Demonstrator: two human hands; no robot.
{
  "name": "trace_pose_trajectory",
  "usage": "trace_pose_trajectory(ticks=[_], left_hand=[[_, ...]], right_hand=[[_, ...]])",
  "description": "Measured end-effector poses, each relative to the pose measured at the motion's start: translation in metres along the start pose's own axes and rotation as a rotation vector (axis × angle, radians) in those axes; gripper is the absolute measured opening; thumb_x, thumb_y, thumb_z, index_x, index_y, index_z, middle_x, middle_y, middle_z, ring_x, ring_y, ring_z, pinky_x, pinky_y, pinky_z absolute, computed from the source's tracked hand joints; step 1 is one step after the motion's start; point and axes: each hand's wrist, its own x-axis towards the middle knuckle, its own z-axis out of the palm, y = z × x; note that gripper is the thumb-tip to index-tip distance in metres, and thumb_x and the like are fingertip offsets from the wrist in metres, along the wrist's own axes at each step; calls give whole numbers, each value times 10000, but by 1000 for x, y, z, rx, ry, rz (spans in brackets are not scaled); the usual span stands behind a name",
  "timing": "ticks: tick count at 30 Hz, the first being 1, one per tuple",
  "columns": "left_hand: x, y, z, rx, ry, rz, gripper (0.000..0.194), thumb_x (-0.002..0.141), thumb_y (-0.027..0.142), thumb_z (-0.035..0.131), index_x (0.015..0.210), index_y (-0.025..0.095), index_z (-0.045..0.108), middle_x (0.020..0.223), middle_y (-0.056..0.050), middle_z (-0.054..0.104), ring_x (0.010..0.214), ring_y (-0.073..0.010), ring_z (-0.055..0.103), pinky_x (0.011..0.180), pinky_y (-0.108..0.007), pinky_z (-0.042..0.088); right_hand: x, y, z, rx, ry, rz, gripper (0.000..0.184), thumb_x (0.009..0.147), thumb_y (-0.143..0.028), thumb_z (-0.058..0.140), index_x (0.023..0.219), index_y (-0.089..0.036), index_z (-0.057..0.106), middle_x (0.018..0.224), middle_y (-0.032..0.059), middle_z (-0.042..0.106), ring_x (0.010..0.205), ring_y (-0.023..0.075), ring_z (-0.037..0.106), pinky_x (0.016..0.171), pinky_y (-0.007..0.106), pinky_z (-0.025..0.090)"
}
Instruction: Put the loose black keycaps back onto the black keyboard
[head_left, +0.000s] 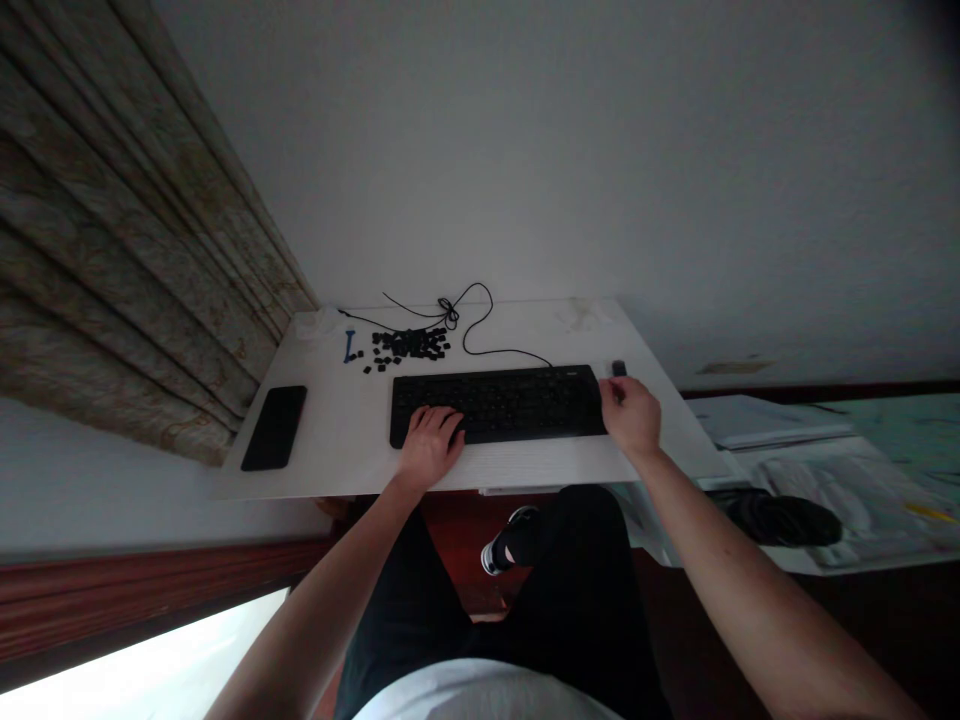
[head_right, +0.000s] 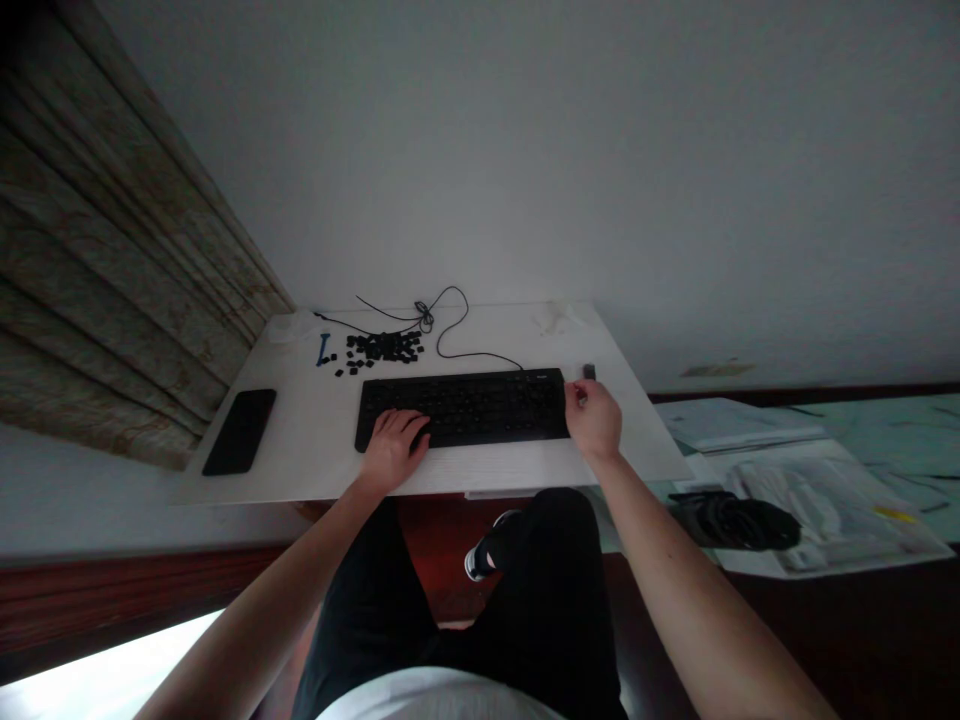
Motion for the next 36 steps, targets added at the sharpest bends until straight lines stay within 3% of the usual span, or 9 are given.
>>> trace_pose_trajectory(ticks=[4, 8, 10, 13, 16, 19, 28, 33, 36], left_hand=[[-3, 2, 2, 7, -4, 6, 277, 935, 242, 541, 1186, 190, 646, 1163, -112, 678, 1108, -261, 617, 1084, -515, 405], [4, -11, -5, -22, 11, -2, 285, 944, 261, 527, 1200, 218, 644, 1176, -98, 667, 1120, -249, 613, 1082, -494, 423], [18, -32, -14, 14, 29, -56, 294, 939, 267, 526, 1200, 218, 651, 1207, -106, 654, 1149, -259, 598, 1077, -478, 432], [48, -78, -29, 159, 44, -255, 346, 919, 272, 531, 1237, 197, 645, 1357, -139, 580, 1270, -307, 529, 1110, -496, 391], [73, -121, -39, 248, -55, -477, 475, 901, 328, 556, 1327, 121, 590, 1458, -195, 494, 1366, -343, 450, 1145, -476, 348], [83, -143, -40, 177, -210, -513, 494, 912, 332, 531, 1341, 94, 576, 1432, -197, 530, 1362, -307, 466, 1142, -416, 356], [89, -140, -31, 40, -146, -505, 229, 867, 204, 540, 1002, 162, 720, 1158, -154, 678, 1143, -285, 597, 1039, -407, 440], [91, -142, -35, -102, -28, -570, 192, 801, 101, 557, 895, 168, 710, 1070, -132, 707, 1108, -281, 609, 1080, -446, 406], [92, -140, -39, -217, 78, -621, 212, 802, 83, 561, 942, 158, 701, 1091, -129, 705, 1116, -271, 617, 1090, -472, 406]], right_hand=[[-27, 10, 5, -39, 38, -119, 372, 970, -418, 424, 846, -161, 662, 804, 126, 660, 795, 250, 579, 744, 361, 425], [-30, 9, 8, -98, 6, -153, 356, 978, -402, 427, 875, -159, 666, 848, 131, 655, 844, 261, 570, 745, 362, 399], [-28, 9, 8, -110, -2, -152, 363, 983, -402, 415, 884, -160, 667, 856, 131, 652, 849, 263, 563, 740, 360, 382], [-26, 10, 8, -119, 0, -143, 378, 992, -401, 394, 865, -163, 659, 847, 128, 650, 838, 263, 555, 731, 356, 359], [-25, 11, 8, -118, -8, -150, 386, 998, -403, 387, 845, -164, 648, 828, 121, 648, 815, 256, 554, 721, 351, 351], [-25, 11, 7, -110, -11, -155, 386, 1002, -402, 388, 835, -164, 642, 818, 115, 649, 803, 249, 558, 722, 350, 353], [-24, 8, 4, -50, -20, -123, 393, 993, -408, 377, 839, -173, 652, 815, 117, 651, 804, 252, 578, 739, 363, 375], [-23, 8, 4, -26, -26, -107, 401, 993, -412, 376, 825, -171, 650, 807, 118, 650, 790, 248, 583, 727, 357, 387], [-22, 10, 4, -13, -15, -104, 401, 992, -418, 381, 823, -172, 649, 805, 118, 646, 773, 241, 583, 721, 353, 400]])
